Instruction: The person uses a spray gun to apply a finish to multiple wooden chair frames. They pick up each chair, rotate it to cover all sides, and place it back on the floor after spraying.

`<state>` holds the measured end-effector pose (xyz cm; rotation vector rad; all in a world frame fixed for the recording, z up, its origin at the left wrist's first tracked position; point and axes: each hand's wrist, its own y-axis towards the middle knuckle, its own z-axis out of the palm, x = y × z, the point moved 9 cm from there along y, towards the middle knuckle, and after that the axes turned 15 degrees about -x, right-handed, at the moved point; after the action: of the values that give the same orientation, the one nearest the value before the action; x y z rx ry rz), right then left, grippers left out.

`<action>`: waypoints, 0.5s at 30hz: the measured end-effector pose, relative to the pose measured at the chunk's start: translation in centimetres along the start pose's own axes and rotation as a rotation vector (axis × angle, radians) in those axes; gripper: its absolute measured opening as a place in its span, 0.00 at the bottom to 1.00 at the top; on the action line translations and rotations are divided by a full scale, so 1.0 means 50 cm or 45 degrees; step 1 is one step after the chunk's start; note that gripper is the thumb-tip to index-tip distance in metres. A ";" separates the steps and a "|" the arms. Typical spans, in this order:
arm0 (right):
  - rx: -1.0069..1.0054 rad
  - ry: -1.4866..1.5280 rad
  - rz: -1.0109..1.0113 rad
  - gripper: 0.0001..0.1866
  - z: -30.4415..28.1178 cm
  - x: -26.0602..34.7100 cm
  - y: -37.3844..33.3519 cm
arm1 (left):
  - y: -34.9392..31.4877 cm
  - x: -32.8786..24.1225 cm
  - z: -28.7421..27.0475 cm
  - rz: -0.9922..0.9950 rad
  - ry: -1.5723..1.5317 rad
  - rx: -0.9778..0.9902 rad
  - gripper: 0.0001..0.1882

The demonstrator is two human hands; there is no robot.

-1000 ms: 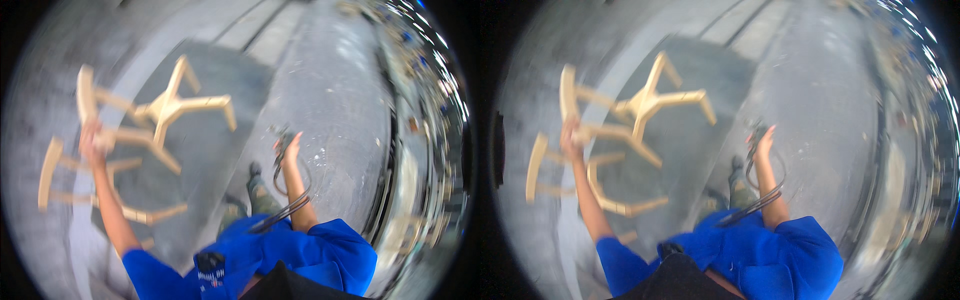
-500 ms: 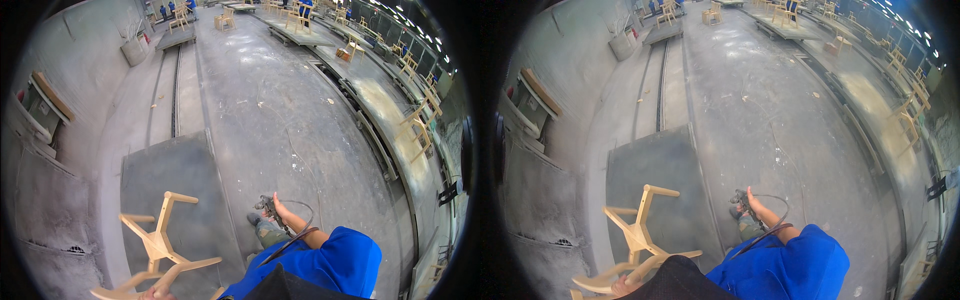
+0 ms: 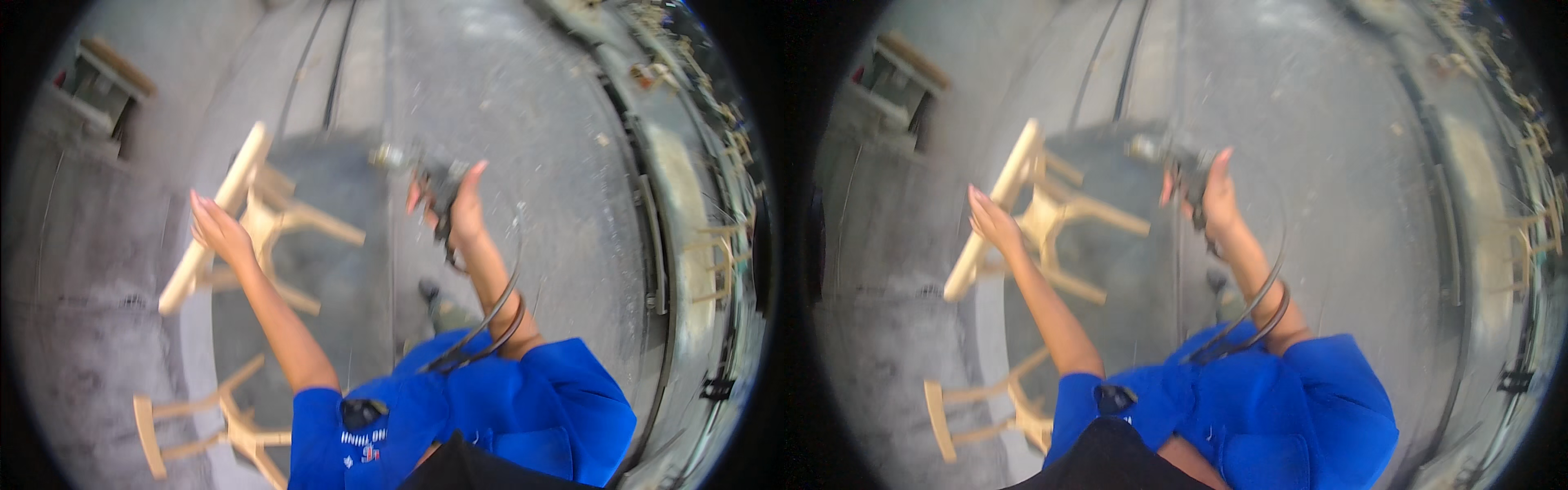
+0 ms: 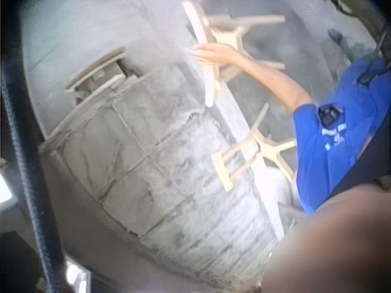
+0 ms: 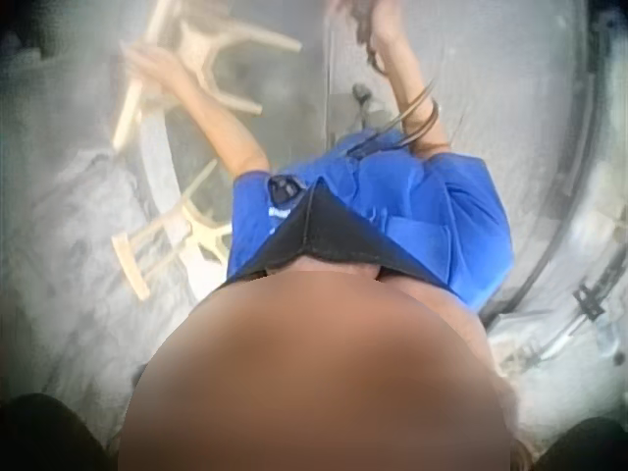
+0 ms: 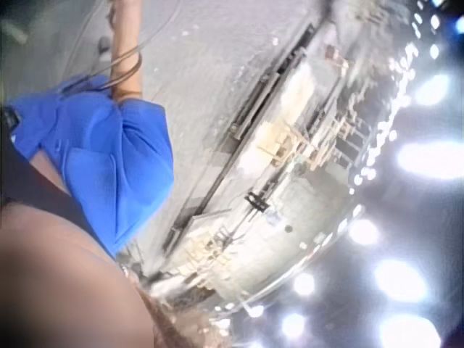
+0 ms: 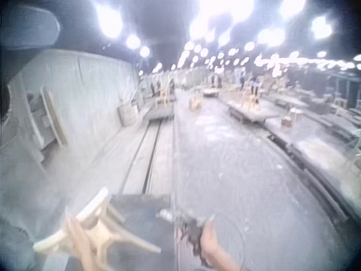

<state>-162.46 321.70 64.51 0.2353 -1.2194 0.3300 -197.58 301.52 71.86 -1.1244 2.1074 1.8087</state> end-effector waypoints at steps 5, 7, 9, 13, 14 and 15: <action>0.050 0.311 0.216 0.52 0.076 -0.078 0.011 | 0.108 0.187 -0.176 0.017 0.522 0.143 0.31; -0.077 0.198 0.423 0.50 0.078 -0.198 0.019 | 0.133 0.251 -0.219 -0.105 0.484 0.262 0.32; -0.206 0.056 0.595 0.50 0.050 -0.312 0.018 | 0.132 0.241 -0.228 0.070 0.355 0.394 0.29; -0.402 -0.048 0.723 0.46 -0.030 -0.488 0.001 | 0.120 0.243 -0.236 0.185 0.469 0.484 0.26; -0.448 -0.093 0.726 0.46 -0.053 -0.524 -0.002 | 0.120 0.243 -0.239 0.191 0.469 0.451 0.26; -0.512 -0.153 0.737 0.45 -0.081 -0.555 -0.009 | 0.118 0.244 -0.244 0.198 0.468 0.417 0.26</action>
<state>-167.25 319.34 36.95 -0.4614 -1.4315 0.5637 -205.61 285.18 73.03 -1.3105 2.6416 1.3122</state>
